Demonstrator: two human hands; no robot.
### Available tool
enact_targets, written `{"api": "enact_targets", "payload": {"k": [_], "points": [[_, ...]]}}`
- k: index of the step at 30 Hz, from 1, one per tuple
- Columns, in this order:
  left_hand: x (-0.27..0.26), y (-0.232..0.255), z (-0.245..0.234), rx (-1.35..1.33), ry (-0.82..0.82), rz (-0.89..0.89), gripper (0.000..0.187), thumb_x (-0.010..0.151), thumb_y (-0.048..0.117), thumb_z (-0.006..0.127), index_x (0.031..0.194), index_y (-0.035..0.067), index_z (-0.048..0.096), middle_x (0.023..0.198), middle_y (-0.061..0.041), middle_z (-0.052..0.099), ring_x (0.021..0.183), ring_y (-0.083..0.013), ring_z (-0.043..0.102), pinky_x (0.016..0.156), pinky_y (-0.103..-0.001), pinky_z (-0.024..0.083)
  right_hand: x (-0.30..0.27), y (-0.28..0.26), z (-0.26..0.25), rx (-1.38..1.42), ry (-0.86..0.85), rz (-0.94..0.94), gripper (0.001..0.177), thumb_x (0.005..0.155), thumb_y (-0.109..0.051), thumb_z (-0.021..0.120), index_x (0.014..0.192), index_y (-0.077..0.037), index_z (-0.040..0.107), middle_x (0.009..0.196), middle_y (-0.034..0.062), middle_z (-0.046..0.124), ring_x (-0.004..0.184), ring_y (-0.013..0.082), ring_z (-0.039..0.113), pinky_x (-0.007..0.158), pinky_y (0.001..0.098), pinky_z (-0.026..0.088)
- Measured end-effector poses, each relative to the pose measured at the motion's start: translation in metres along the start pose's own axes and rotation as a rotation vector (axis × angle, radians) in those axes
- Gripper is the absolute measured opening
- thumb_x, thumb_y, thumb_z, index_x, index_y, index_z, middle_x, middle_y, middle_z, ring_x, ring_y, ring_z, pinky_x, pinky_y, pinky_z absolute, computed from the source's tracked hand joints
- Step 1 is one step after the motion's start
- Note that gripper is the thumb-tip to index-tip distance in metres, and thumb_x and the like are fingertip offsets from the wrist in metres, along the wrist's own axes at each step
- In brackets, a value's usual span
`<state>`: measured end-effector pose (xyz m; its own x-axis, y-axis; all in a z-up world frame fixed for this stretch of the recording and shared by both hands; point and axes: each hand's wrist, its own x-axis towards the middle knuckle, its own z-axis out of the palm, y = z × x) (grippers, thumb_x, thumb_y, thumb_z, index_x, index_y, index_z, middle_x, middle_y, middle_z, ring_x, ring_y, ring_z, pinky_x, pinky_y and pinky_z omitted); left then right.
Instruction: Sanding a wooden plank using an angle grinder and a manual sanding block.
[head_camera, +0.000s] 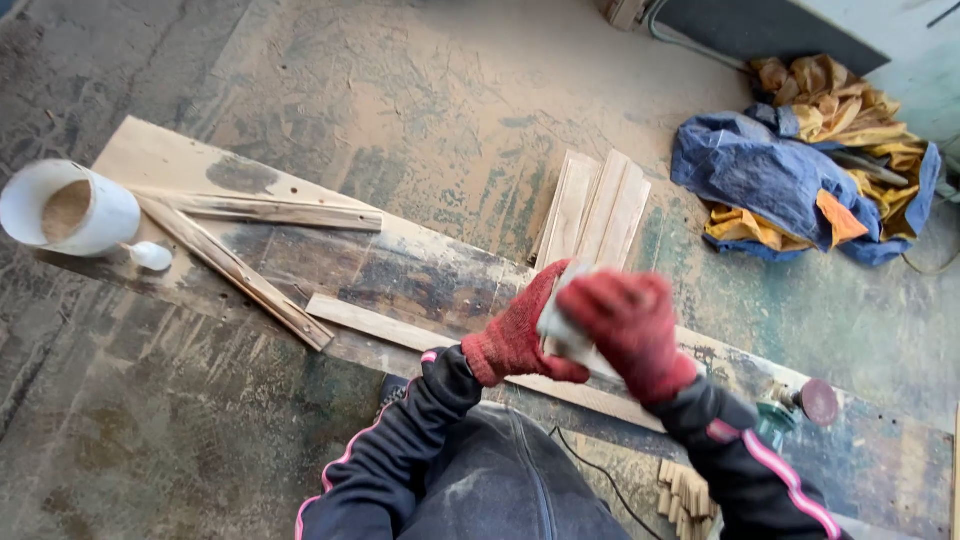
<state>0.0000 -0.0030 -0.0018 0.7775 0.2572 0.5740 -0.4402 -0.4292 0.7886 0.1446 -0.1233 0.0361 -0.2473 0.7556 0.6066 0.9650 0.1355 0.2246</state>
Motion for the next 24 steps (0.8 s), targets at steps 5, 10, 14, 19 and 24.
{"api": "enact_targets", "payload": {"k": [5, 10, 14, 19, 24], "points": [[-0.003, -0.002, 0.005, -0.384, 0.105, -0.371, 0.141, 0.041, 0.054, 0.098, 0.156, 0.008, 0.030, 0.146, -0.015, 0.055, 0.131, -0.0310, 0.056, 0.113, -0.045, 0.044, 0.008, 0.027, -0.029, -0.007, -0.096, 0.616, 0.017, 0.103, -0.024, 0.066, 0.113, -0.035, 0.075, 0.108, -0.0077, 0.072, 0.094, 0.0264, 0.066, 0.087, 0.0406, 0.044], [-0.012, -0.016, 0.005, -0.520, 0.098, -0.315, 0.149, 0.038, 0.049, 0.100, 0.158, 0.007, 0.022, 0.152, -0.015, 0.045, 0.137, -0.0285, 0.046, 0.119, -0.046, 0.036, -0.067, 0.014, -0.030, 0.307, -0.226, 1.385, 0.046, 0.086, -0.028, 0.072, 0.131, -0.021, 0.068, 0.105, 0.0244, 0.068, 0.104, 0.0461, 0.065, 0.092, 0.0566, 0.048], [-0.016, -0.030, 0.017, -1.014, 0.124, -0.282, 0.173, 0.028, 0.049, 0.102, 0.165, 0.014, 0.001, 0.162, -0.016, 0.025, 0.143, -0.0313, 0.033, 0.124, -0.049, 0.032, -0.150, -0.011, -0.016, 0.086, -0.195, 1.440, 0.026, 0.092, -0.035, 0.074, 0.109, -0.015, 0.073, 0.099, 0.0174, 0.070, 0.100, 0.0412, 0.068, 0.092, 0.0526, 0.050], [-0.012, -0.032, 0.007, -1.359, 0.339, -0.695, 0.096, 0.078, 0.089, 0.047, 0.143, 0.018, 0.048, 0.143, -0.010, 0.054, 0.127, -0.0273, 0.056, 0.102, -0.047, 0.056, -0.172, -0.056, 0.030, 0.349, -0.078, 1.368, 0.041, 0.100, -0.018, 0.051, 0.136, 0.000, 0.057, 0.144, 0.0307, 0.052, 0.134, 0.0498, 0.047, 0.116, 0.0548, 0.034], [-0.008, -0.021, -0.004, -1.399, 0.501, -1.120, 0.075, 0.089, 0.067, 0.059, 0.150, 0.023, 0.051, 0.144, -0.008, 0.061, 0.118, -0.0334, 0.066, 0.095, -0.058, 0.058, -0.057, -0.133, 0.059, 0.096, -0.414, 0.933, 0.058, 0.108, -0.026, 0.024, 0.165, -0.012, 0.024, 0.170, 0.0230, 0.018, 0.156, 0.0411, 0.014, 0.127, 0.0532, 0.005]]}}
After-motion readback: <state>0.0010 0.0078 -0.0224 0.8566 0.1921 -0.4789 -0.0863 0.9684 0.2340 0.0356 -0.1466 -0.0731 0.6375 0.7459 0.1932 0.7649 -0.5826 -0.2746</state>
